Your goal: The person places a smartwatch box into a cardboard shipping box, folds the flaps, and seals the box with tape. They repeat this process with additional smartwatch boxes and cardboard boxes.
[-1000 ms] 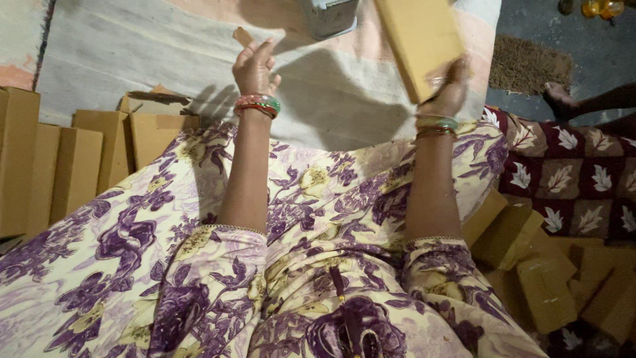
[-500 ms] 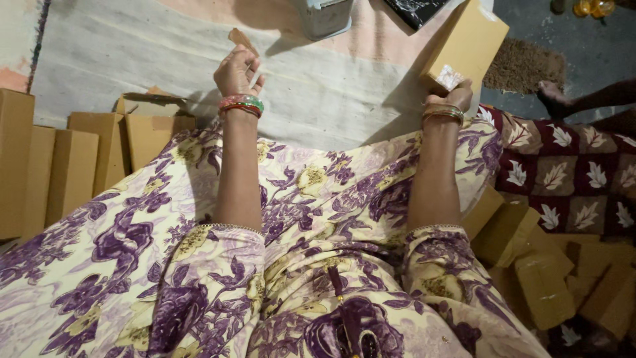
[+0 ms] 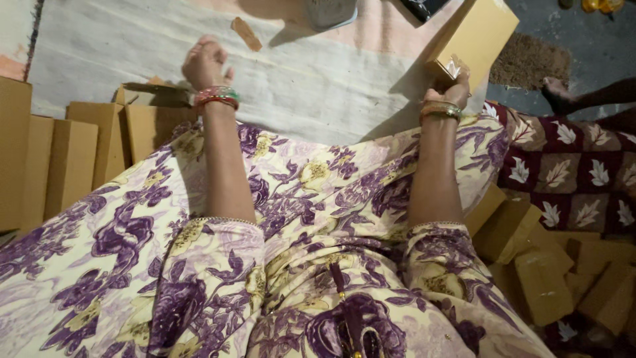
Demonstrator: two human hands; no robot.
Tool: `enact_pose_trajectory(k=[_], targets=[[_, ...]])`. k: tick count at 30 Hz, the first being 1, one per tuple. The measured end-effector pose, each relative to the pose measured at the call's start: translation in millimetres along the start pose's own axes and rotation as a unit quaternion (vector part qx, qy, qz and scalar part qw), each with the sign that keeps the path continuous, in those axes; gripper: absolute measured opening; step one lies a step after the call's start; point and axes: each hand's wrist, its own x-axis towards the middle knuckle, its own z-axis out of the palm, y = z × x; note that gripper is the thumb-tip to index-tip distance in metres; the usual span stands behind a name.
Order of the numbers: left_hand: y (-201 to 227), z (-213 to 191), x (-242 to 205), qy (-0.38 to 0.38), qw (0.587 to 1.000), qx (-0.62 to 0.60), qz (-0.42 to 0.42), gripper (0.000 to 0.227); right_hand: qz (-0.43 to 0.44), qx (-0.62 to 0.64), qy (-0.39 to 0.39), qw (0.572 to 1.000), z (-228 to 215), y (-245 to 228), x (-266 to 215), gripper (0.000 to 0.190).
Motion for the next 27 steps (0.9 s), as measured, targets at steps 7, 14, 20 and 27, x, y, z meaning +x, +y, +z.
enact_pose_trajectory(k=[7, 14, 20, 27], targets=[[19, -65, 37, 0.017, 0.894, 0.34, 0.291, 0.039, 0.047, -0.022, 0.018, 0.998, 4, 2, -10, 0.037], [99, -102, 12, 0.052, 0.833, 0.525, 0.169, 0.042, 0.066, 0.039, -0.091, 0.993, -10, -16, 43, 0.034], [122, -131, 9, 0.156, 0.693, 0.612, 0.347, 0.053, -0.142, 0.106, 0.026, 0.984, -8, -143, 65, 0.038], [120, -123, 1, 0.025, 0.705, 0.707, 0.05, 0.046, -0.204, 0.27, 0.036, 0.94, -79, -238, 51, 0.033]])
